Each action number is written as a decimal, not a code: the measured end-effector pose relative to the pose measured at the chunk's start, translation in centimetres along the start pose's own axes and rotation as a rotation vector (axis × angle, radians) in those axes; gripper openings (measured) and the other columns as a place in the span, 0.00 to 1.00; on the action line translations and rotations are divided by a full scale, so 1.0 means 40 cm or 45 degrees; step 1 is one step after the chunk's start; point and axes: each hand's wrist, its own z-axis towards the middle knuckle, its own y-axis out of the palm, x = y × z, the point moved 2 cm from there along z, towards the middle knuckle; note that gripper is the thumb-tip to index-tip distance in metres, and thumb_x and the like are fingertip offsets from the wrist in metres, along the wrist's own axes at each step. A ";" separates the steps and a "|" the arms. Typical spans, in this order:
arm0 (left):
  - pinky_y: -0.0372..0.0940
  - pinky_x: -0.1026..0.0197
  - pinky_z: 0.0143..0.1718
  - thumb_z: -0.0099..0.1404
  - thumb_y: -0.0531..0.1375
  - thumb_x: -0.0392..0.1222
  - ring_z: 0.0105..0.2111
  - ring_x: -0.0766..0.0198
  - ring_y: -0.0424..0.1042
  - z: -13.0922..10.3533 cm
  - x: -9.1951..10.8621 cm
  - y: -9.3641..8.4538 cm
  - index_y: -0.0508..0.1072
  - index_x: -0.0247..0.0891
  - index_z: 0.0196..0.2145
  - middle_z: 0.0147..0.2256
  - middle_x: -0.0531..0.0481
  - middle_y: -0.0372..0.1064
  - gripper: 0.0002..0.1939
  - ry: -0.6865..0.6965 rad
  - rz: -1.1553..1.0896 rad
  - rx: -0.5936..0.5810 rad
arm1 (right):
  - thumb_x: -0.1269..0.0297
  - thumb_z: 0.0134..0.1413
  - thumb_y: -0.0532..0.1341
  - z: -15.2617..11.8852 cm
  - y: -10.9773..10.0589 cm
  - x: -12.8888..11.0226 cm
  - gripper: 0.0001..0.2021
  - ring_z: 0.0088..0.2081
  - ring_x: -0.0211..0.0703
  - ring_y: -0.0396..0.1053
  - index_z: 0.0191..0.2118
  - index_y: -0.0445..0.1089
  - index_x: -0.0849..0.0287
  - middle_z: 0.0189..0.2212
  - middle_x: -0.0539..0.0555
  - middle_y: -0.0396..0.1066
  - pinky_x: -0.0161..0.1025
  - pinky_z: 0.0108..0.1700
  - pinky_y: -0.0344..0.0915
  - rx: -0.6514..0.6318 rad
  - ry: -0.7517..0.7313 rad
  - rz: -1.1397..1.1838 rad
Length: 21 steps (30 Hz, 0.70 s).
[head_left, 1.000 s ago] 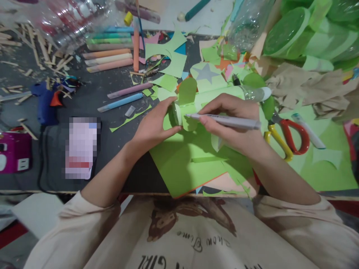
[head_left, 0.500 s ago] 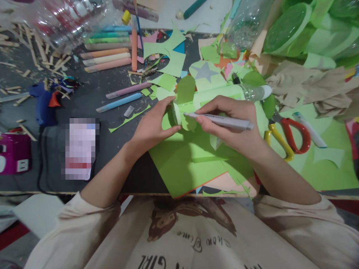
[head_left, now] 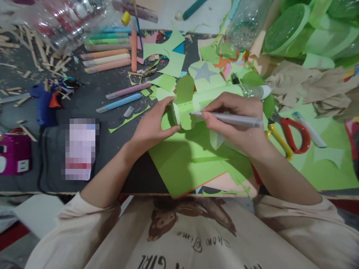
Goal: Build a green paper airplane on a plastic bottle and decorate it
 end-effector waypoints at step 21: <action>0.65 0.49 0.59 0.63 0.63 0.55 0.58 0.47 0.68 -0.003 -0.006 -0.004 0.59 0.41 0.62 0.60 0.40 0.66 0.35 -0.030 -0.007 0.078 | 0.56 0.62 0.62 -0.009 -0.017 -0.002 0.08 0.24 0.41 0.69 0.32 0.72 0.49 0.25 0.48 0.72 0.43 0.24 0.65 0.308 -0.069 0.065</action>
